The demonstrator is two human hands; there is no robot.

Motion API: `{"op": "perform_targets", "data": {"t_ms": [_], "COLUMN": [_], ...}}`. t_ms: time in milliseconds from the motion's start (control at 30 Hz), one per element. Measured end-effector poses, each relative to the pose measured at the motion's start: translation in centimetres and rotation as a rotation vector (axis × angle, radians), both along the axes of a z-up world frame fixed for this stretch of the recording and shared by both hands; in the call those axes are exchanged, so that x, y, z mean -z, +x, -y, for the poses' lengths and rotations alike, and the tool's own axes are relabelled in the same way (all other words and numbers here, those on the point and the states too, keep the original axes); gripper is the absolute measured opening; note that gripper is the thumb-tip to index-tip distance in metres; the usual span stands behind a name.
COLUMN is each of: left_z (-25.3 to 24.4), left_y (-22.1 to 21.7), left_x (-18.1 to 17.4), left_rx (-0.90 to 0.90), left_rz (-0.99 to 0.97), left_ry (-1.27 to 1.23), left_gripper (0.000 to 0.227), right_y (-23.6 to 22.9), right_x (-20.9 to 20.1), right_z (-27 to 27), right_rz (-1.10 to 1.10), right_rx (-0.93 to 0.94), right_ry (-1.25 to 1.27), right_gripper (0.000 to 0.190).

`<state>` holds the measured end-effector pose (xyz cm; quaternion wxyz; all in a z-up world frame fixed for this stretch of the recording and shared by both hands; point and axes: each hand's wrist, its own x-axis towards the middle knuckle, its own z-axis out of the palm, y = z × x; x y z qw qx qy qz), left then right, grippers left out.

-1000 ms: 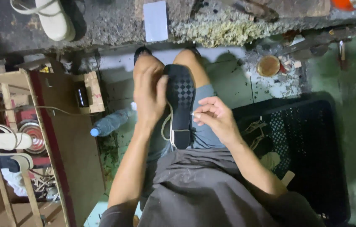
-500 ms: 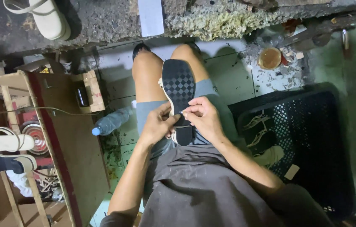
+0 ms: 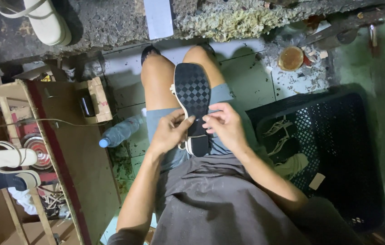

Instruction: Assembling sandal straps by applying adhesive and pressing them into the sole using hands and a small hammer.

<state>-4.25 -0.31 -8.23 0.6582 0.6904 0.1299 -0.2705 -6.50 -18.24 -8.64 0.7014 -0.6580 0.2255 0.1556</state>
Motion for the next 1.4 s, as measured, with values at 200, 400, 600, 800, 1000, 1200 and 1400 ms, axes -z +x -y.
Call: {"op": "perform_targets", "data": {"t_ms": [200, 400, 600, 800, 1000, 1200, 1400], "left_z": [-0.6, 0.8, 0.4, 1.9, 4.0, 1.2, 3.4], "left_y": [0.1, -0.3, 0.5, 3.2, 3.1, 0.3, -3.8], "left_x": [2.8, 2.2, 2.6, -3.9, -5.3, -1.4, -0.8], "left_rx": [-0.071, -0.081, -0.373, -0.486, -0.607, -0.455, -0.414], "left_rz": [0.048, 0.196, 0.204, 0.304, 0.121, -0.227, -0.191], "left_ry": [-0.046, -0.083, -0.499, -0.607, -0.451, -0.001, -0.077], "left_gripper": [0.026, 0.024, 0.021, 0.081, 0.085, 0.098, 0.079], "right_y": [0.2, 1.8, 0.6, -1.0, -0.1, 1.4, 6.4], "right_x": [-1.3, -1.0, -1.5, -3.6, -6.1, -10.4, -7.4], "right_z": [1.5, 1.9, 2.3, -1.0, 1.0, 2.9, 5.4], "right_rz": [0.068, 0.035, 0.565, 0.734, 1.103, 1.386, 0.729], "right_rx": [-0.02, -0.198, 0.072, -0.078, -0.318, -0.702, -0.18], "right_ry": [0.074, -0.178, 0.066, 0.017, -0.727, -0.61, -0.152], "right_gripper": [0.047, 0.037, 0.034, 0.048, 0.023, 0.049, 0.05]}}
